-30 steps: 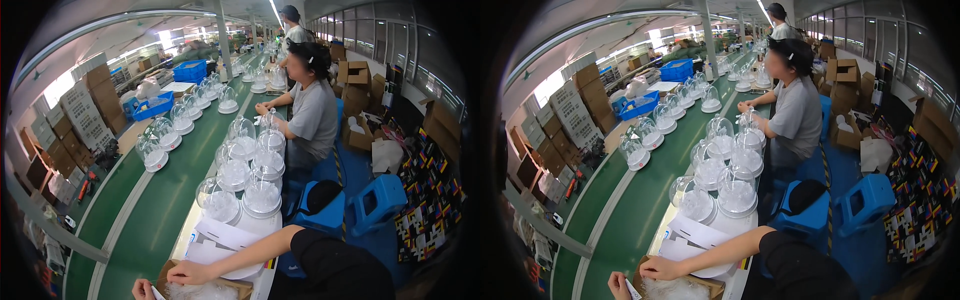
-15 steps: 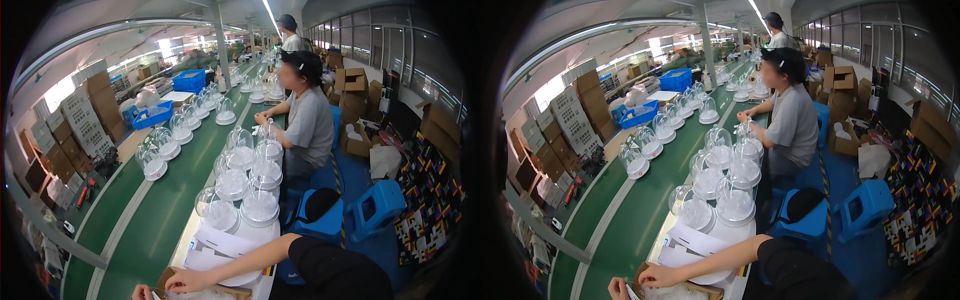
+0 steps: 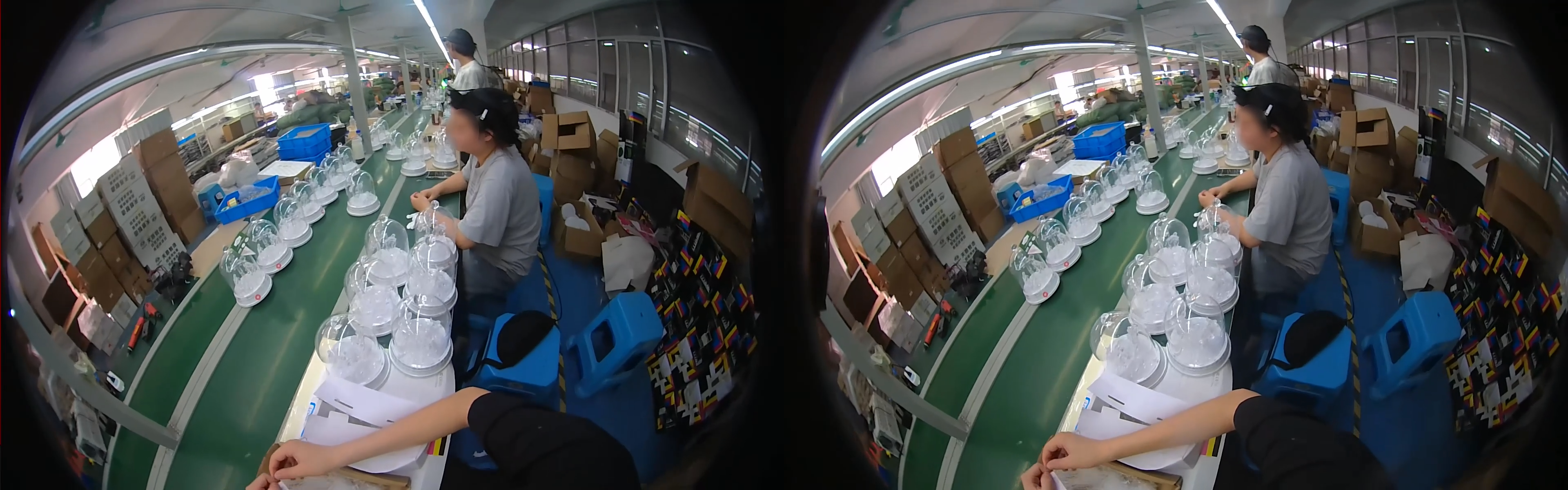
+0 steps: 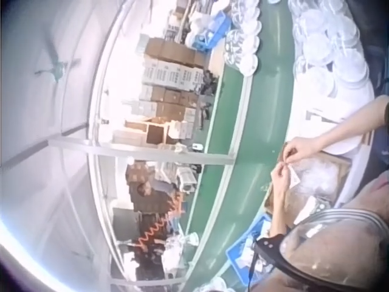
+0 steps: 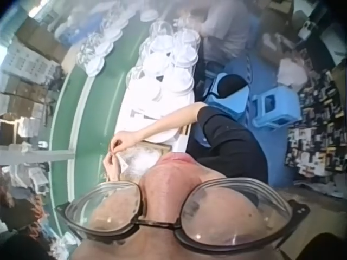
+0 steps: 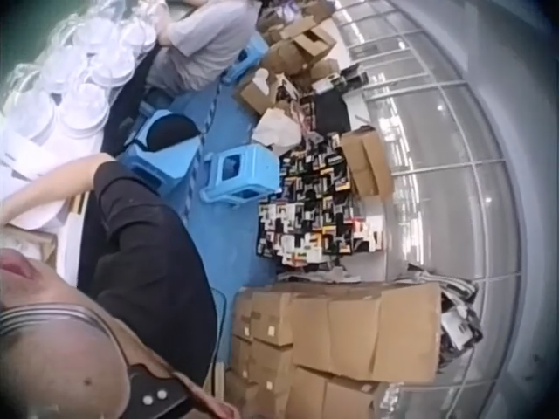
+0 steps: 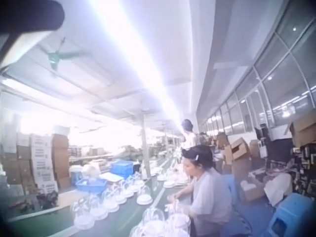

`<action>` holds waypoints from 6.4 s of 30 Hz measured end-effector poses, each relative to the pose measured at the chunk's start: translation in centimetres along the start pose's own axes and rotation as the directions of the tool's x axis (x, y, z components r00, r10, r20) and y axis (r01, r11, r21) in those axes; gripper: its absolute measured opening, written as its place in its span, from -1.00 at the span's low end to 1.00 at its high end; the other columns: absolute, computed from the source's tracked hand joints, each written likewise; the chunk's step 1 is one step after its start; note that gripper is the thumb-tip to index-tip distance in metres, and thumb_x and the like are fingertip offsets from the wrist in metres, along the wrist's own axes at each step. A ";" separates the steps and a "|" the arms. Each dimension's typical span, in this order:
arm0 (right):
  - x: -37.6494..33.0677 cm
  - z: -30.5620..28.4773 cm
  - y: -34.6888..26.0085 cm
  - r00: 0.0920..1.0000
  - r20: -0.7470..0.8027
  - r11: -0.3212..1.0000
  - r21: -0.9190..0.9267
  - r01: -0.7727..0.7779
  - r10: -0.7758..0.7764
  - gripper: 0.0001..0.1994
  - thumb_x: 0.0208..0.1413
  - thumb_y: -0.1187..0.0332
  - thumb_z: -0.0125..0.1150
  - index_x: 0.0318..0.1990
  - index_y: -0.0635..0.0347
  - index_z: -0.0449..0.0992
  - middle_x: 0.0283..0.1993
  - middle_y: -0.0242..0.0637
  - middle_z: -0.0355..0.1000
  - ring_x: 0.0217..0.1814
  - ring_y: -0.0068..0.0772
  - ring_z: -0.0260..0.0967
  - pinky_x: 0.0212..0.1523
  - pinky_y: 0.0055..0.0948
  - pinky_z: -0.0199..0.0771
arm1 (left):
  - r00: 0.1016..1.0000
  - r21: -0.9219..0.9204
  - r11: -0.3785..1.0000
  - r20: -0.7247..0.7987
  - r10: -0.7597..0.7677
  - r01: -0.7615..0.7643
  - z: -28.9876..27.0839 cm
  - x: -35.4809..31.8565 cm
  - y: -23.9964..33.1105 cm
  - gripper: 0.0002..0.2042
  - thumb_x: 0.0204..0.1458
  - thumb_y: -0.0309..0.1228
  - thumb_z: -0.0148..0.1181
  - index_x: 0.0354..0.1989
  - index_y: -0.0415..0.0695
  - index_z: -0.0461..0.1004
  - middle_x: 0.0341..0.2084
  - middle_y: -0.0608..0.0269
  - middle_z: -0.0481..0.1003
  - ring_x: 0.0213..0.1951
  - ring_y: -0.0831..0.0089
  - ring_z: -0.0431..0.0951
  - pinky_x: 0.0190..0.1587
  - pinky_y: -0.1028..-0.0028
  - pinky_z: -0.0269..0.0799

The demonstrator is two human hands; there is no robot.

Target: Assembling and packing small components, including instruction sheets and light fixtures, into boxes on a production line.

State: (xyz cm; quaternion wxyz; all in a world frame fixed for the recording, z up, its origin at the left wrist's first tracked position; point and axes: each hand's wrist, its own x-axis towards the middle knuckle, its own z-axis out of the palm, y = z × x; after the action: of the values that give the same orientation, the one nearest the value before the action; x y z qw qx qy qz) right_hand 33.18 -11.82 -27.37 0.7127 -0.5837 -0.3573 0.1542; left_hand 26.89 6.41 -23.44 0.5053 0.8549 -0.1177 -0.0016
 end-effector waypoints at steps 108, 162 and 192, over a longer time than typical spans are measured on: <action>-1.4 0.0 -3.7 0.962 -0.247 0.958 0.283 -0.044 0.117 -0.91 0.26 0.43 -0.01 -0.20 0.26 0.33 -0.40 -0.41 0.39 -0.43 -0.70 0.33 -0.41 -0.68 0.37 | 0.984 -0.195 0.979 -0.178 0.026 -0.061 0.7 0.6 1.3 -0.97 -0.02 -0.66 0.11 -0.43 -0.30 0.40 -0.16 0.19 0.29 -0.31 0.59 0.45 -0.25 0.63 0.46; -1.3 -0.5 -3.3 0.980 -0.063 0.970 0.171 -0.173 0.186 -0.94 0.17 0.48 0.10 -0.25 0.28 0.41 -0.35 -0.47 0.38 -0.36 -0.77 0.32 -0.37 -0.72 0.37 | 0.989 -0.352 0.935 -0.148 -0.022 -0.032 1.4 0.1 2.0 -0.92 0.07 -0.66 0.13 -0.26 -0.34 0.45 -0.31 0.22 0.47 -0.27 0.50 0.53 -0.13 0.54 0.49; -0.8 0.5 -3.5 0.977 -0.181 0.975 -0.170 -0.141 0.110 -0.93 0.04 0.51 0.22 -0.36 0.28 0.45 -0.46 -0.42 0.44 -0.44 -0.72 0.38 -0.44 -0.67 0.41 | 0.975 -0.126 0.991 -0.212 -0.068 0.042 1.0 -0.4 2.2 -0.92 0.01 -0.53 0.23 -0.33 -0.26 0.51 -0.50 0.31 0.52 -0.47 0.67 0.49 -0.40 0.63 0.45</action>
State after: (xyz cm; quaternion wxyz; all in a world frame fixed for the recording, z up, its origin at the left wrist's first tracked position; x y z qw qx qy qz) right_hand 31.58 -12.92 -24.28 0.6732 -0.6789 -0.2696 0.1153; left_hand 25.93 4.59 -22.10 0.5657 0.8208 -0.0383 0.0700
